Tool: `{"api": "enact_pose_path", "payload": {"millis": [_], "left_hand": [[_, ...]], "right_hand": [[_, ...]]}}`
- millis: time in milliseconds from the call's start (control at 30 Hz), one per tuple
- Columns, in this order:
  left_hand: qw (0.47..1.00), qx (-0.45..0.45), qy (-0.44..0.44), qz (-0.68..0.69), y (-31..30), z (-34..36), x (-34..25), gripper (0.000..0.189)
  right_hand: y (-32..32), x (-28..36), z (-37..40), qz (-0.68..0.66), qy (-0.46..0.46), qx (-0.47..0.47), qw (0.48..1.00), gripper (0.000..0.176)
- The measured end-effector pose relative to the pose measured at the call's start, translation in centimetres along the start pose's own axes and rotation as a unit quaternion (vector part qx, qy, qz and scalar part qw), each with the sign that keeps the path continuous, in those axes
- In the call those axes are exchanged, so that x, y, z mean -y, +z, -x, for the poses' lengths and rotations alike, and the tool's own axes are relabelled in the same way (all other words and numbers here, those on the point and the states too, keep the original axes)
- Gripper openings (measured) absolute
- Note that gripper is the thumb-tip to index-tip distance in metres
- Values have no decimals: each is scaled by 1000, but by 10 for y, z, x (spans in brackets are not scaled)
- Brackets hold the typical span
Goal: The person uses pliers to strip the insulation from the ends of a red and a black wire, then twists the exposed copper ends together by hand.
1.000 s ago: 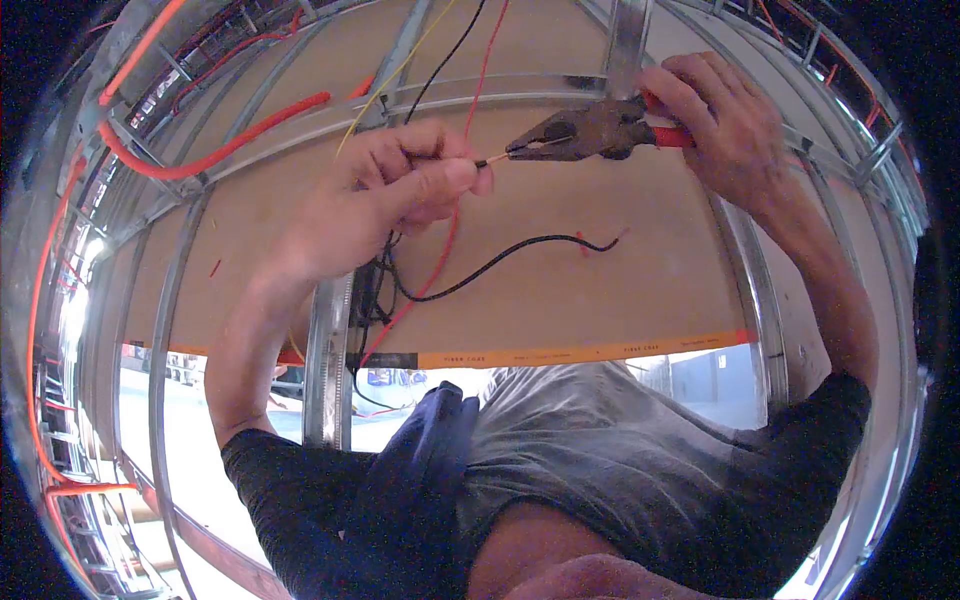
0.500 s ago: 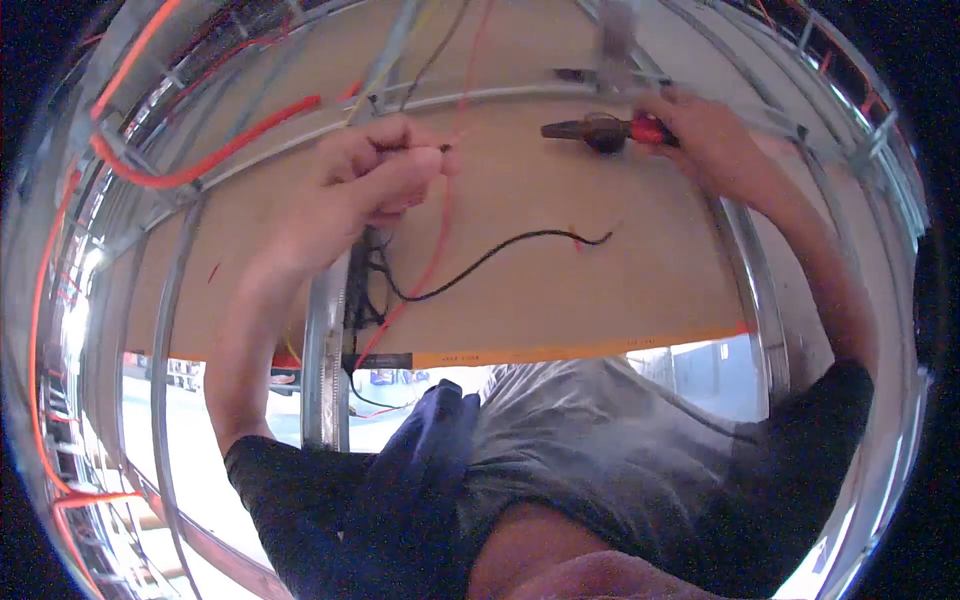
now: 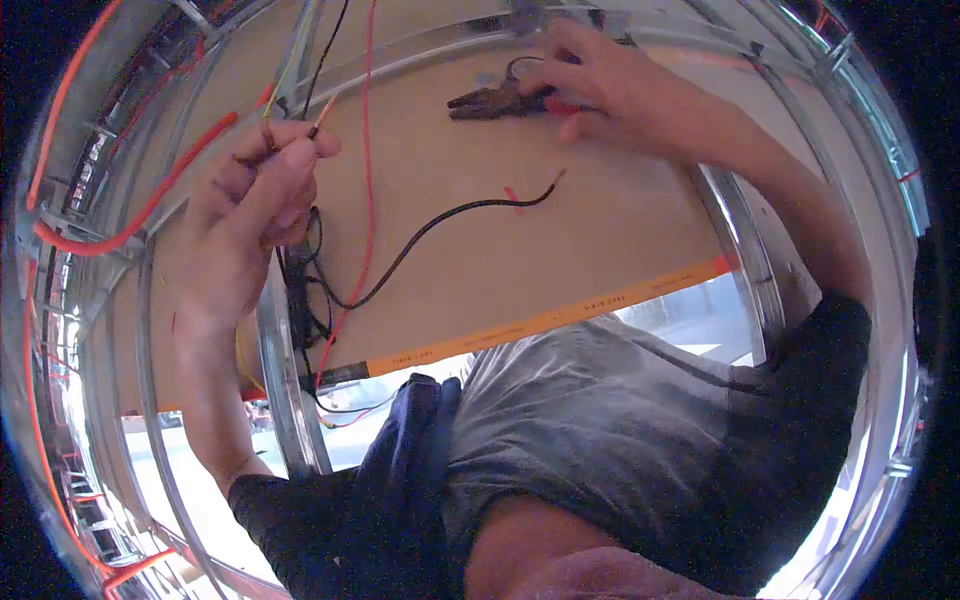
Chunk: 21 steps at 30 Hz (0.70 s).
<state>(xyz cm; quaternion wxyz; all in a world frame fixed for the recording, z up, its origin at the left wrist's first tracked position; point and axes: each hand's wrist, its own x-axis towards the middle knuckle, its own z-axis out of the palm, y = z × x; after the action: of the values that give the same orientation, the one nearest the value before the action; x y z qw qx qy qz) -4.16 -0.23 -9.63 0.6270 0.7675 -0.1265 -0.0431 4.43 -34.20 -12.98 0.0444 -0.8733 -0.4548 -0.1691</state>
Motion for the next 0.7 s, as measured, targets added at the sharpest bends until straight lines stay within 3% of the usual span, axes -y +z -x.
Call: {"api": "enact_pose_path", "payload": {"millis": [67,133,167,233,267,333,367,467,533,567,633,700], "left_hand": [[1000,-6,3,5,2,-1,-1,26],[999,-29,-16,8,5,0,-4,26],[999,-42,-11,4,3,0,-5,26],[1000,22,-5,0,0,0,-6,25],[1000,-4,-15,-15,5,3,-14,25],[1000,-5,-3,-13,4,4,-12,25],[1000,5,5,-8,3,4,-12,25],[999,-12,-16,-41,4,7,-23,27],[1000,-11,-2,-20,3,7,-21,28],[1000,-3,9,-1,3,5,-19,28],[1000,-9,21,-1,3,5,-18,27],[999,-14,31,-3,6,8,-23,26]], "right_hand": [[-9,17,8,-19,-28,-23,999,35],[-27,41,11,-174,90,102,975,34],[-30,54,13,-172,77,98,977,34],[-33,71,16,-398,184,183,880,31],[-31,72,15,-394,173,183,884,31],[-20,70,13,-510,261,229,787,35],[-17,67,12,-506,253,231,791,35],[-10,57,7,-507,290,175,793,34],[-10,52,2,-446,278,0,851,30],[-13,49,-4,-443,274,-2,853,30],[-22,44,-23,-555,306,-106,767,29],[-29,50,-43,-578,286,-158,747,32]]}}
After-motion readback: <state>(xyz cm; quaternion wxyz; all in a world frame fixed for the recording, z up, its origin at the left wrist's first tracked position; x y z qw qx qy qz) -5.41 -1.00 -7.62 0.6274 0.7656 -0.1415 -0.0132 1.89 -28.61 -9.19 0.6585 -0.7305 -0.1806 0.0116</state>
